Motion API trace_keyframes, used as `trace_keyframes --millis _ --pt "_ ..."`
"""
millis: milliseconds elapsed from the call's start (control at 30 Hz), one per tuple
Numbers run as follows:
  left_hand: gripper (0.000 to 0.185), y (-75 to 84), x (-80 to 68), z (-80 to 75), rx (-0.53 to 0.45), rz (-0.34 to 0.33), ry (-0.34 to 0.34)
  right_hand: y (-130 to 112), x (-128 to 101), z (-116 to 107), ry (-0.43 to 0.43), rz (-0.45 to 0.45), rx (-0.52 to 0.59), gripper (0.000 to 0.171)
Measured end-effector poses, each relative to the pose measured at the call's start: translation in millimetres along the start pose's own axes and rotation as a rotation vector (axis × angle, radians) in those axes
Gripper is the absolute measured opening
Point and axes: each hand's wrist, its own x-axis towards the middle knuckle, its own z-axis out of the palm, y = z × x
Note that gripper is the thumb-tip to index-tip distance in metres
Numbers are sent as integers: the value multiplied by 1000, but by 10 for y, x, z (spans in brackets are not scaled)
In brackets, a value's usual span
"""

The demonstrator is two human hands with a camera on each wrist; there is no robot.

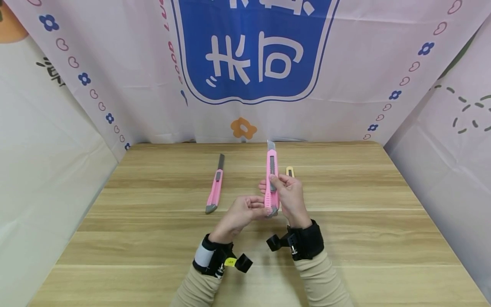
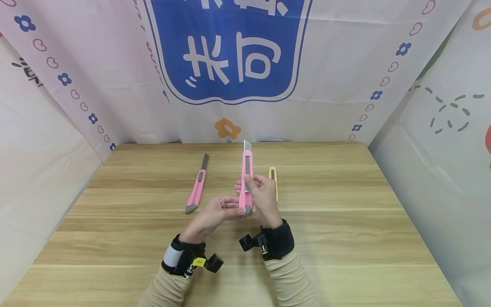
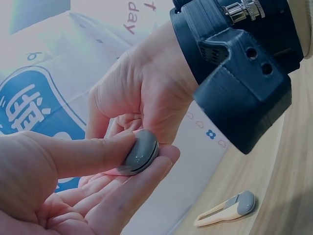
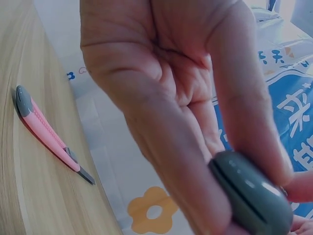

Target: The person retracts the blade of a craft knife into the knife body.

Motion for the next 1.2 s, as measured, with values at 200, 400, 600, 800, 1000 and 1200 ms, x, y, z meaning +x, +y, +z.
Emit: trace_keyframes --millis 200,400,600,800,1000,1200 --pt "32 -8 12 -5 11 13 -13 -31 -4 -17 -14 44 -30 33" --pt "33 -37 36 -14 3 8 -45 -35 9 -29 5 43 -32 33" --pt "33 -28 32 -18 -20 -27 -64 -43 15 -40 32 40 -47 32" --pt "33 -14 14 -16 -38 -32 -33 -42 25 -36 25 47 -14 34" --pt "32 -6 0 -15 -30 -31 -7 -21 41 -32 21 68 -27 37" --pt "32 -3 1 -16 -32 -32 -4 -11 27 -34 38 49 -49 34"
